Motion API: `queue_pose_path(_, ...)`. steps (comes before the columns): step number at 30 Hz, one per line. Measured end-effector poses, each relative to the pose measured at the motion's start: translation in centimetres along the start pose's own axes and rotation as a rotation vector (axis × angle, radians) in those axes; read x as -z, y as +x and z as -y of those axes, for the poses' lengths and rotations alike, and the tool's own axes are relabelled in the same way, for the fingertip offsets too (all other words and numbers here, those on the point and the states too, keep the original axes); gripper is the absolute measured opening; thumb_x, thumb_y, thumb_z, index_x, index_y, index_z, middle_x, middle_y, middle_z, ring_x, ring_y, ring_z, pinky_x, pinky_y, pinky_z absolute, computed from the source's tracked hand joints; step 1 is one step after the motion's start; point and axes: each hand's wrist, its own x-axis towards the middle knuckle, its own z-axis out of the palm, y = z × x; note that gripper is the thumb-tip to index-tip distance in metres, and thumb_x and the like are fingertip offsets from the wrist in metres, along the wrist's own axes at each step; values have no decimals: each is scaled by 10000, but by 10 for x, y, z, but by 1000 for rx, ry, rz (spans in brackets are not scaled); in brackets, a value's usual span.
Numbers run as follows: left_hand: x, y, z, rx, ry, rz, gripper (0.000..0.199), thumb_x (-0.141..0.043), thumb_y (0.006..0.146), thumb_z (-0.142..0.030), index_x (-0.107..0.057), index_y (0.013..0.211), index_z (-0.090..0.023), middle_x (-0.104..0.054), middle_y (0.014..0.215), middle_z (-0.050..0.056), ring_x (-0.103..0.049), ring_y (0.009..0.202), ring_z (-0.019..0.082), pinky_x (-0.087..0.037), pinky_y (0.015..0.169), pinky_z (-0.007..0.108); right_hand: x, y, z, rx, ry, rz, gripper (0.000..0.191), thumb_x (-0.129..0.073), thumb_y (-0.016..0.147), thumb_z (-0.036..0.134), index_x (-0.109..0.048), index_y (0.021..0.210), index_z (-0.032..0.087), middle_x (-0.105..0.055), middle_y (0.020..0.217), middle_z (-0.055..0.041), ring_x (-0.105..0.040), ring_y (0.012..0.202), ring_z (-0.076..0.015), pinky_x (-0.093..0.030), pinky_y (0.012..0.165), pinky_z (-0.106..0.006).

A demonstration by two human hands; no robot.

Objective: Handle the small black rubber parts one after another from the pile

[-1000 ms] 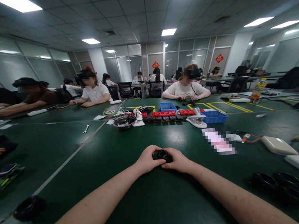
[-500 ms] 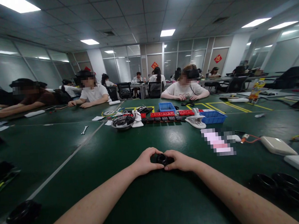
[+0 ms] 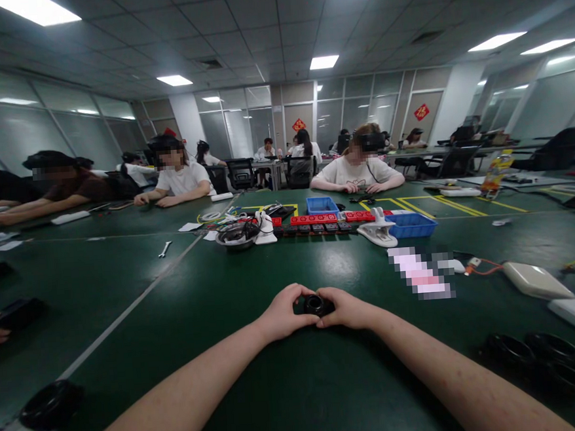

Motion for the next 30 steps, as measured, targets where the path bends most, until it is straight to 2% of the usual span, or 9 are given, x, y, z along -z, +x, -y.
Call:
queue_pose_path(8, -9, -3, -9, 105, 36, -138, 330, -655, 599, -322, -534, 875, -187, -518, 869, 16, -493, 804, 179, -397, 687, 286, -12, 2, 3, -110, -167, -153, 421, -700, 487, 427, -462, 723, 174, -512, 696, 13, -462, 634, -132, -289, 504, -209)
queue_pose_path(12, -17, 0, -5, 148, 68, -251, 297, -652, 606, -304, -533, 853, -191, -524, 866, 27, -497, 850, 200, -399, 733, 316, -25, 3, 12, -220, -356, -339, 297, -621, 603, 392, -465, 722, 170, -536, 695, -22, -479, 622, -144, -268, 504, -233)
queue_pose_path(15, -20, 1, -1, 160, 85, -291, 294, -647, 613, -312, -531, 854, -190, -523, 864, 32, -497, 857, 206, -399, 740, 325, -30, 2, 18, -251, -425, -395, 226, -571, 658, 352, -484, 742, 162, -553, 730, -50, -505, 665, -168, -293, 534, -251)
queue_pose_path(17, -20, 2, 1, 148, 82, -296, 293, -648, 612, -307, -530, 852, -186, -522, 859, 30, -497, 849, 201, -399, 735, 319, -30, 1, 18, -215, -399, -388, 267, -580, 651, 362, -502, 801, 156, -562, 777, -60, -518, 712, -186, -326, 573, -264)
queue_pose_path(19, -17, 2, 2, 121, 63, -275, 291, -650, 610, -293, -531, 852, -183, -521, 860, 26, -495, 841, 192, -398, 725, 305, -26, 0, 15, -138, -314, -355, 400, -625, 609, 384, -507, 917, 158, -568, 855, -65, -523, 784, -203, -359, 640, -284)
queue_pose_path(22, -8, 2, 4, 62, 12, -173, 310, -650, 616, -297, -536, 881, -182, -522, 866, 19, -494, 814, 174, -398, 688, 276, -16, -2, 9, -2, -127, -253, 546, -677, 561, 372, -500, 1038, 176, -564, 957, -59, -516, 877, -212, -376, 739, -312)
queue_pose_path(26, 1, 4, 8, 22, -43, -30, 357, -656, 620, -322, -542, 928, -184, -522, 880, 18, -491, 783, 160, -396, 655, 254, -6, -3, 2, 72, 117, -86, 443, -656, 607, 258, -543, 1024, 161, -578, 946, -42, -533, 851, -183, -401, 737, -290)
queue_pose_path(30, 4, 3, 10, 8, -51, 14, 380, -651, 630, -329, -540, 967, -195, -525, 901, 21, -494, 798, 163, -399, 670, 259, -6, -1, -3, 61, 98, -41, 422, -677, 575, 215, -572, 981, 173, -583, 899, -20, -531, 817, -176, -398, 719, -282)
